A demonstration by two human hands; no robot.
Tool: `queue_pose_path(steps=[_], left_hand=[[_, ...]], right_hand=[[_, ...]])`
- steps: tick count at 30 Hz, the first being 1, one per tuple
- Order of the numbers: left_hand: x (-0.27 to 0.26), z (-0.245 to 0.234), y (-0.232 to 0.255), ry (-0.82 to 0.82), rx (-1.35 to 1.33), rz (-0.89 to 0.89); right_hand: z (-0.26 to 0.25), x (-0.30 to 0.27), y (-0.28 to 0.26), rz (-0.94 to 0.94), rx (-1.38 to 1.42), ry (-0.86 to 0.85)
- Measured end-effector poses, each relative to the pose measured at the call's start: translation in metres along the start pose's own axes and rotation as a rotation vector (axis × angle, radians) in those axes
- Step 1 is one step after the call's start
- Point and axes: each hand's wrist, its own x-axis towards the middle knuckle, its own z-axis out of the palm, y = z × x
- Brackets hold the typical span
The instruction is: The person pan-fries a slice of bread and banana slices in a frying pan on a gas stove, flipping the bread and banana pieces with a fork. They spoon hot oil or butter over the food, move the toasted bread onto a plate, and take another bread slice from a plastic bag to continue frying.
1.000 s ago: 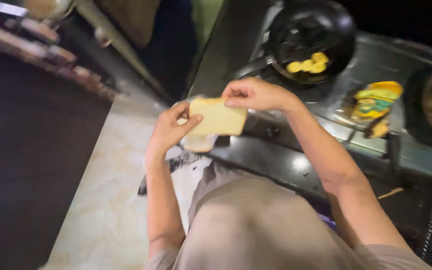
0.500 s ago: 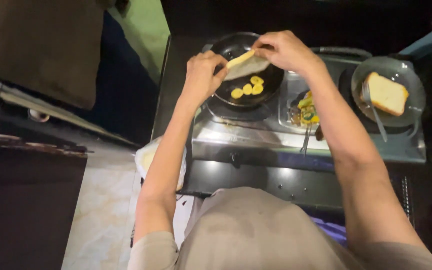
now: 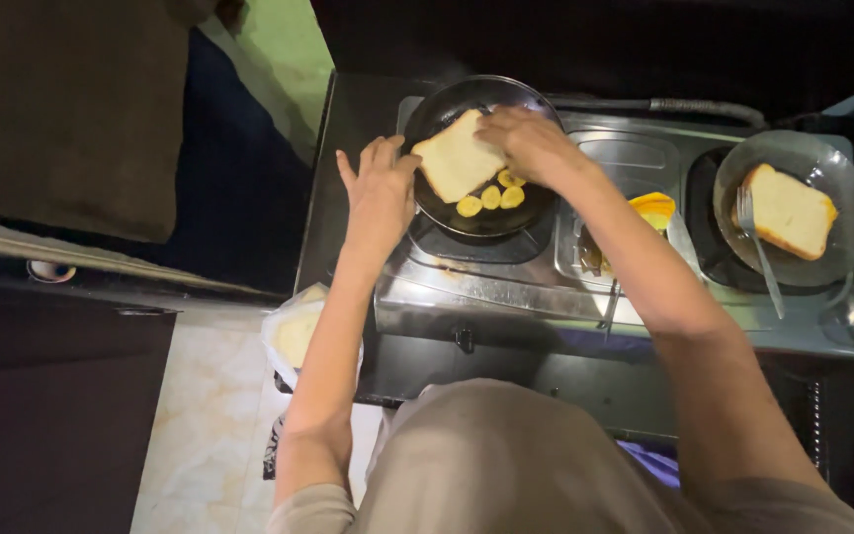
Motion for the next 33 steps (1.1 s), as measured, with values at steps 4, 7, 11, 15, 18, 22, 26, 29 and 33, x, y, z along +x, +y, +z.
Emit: queue_pose_path(steps=[4, 7, 11, 15, 18, 22, 26, 29, 33], left_hand=[[-0.017, -0.009, 0.018, 0.008, -0.047, -0.013], [-0.041, -0.013, 0.032, -0.023, -0.044, -0.024], [-0.069, -0.013, 0.059, -0.065, -0.114, 0.024], [-0.093, -0.010, 0.080, -0.133, -0.148, 0.083], [-0.103, -0.003, 0.092, -0.158, -0.187, 0.130], [-0.117, 0.007, 0.109, -0.206, -0.216, 0.169], [-0.129, 0.016, 0.123, -0.230, -0.234, 0.197], [-0.137, 0.024, 0.131, -0.234, -0.237, 0.251], [-0.144, 0.034, 0.146, -0.261, -0.292, 0.262]], right_hand=[[0.003, 0.008, -0.018, 0.068, -0.132, -0.198], [-0.017, -0.022, -0.029, 0.132, -0.017, 0.127], [-0.050, -0.107, -0.063, 0.356, 0.069, 0.509], [-0.070, -0.203, -0.094, 0.573, 0.103, 0.730], [-0.074, -0.269, -0.115, 0.789, 0.008, 0.753], [-0.059, -0.322, -0.138, 1.108, -0.039, 0.668], [-0.040, -0.349, -0.159, 1.121, -0.049, 0.667], [-0.031, -0.359, -0.169, 1.275, 0.046, 0.647], [-0.035, -0.368, -0.173, 1.192, 0.000, 0.746]])
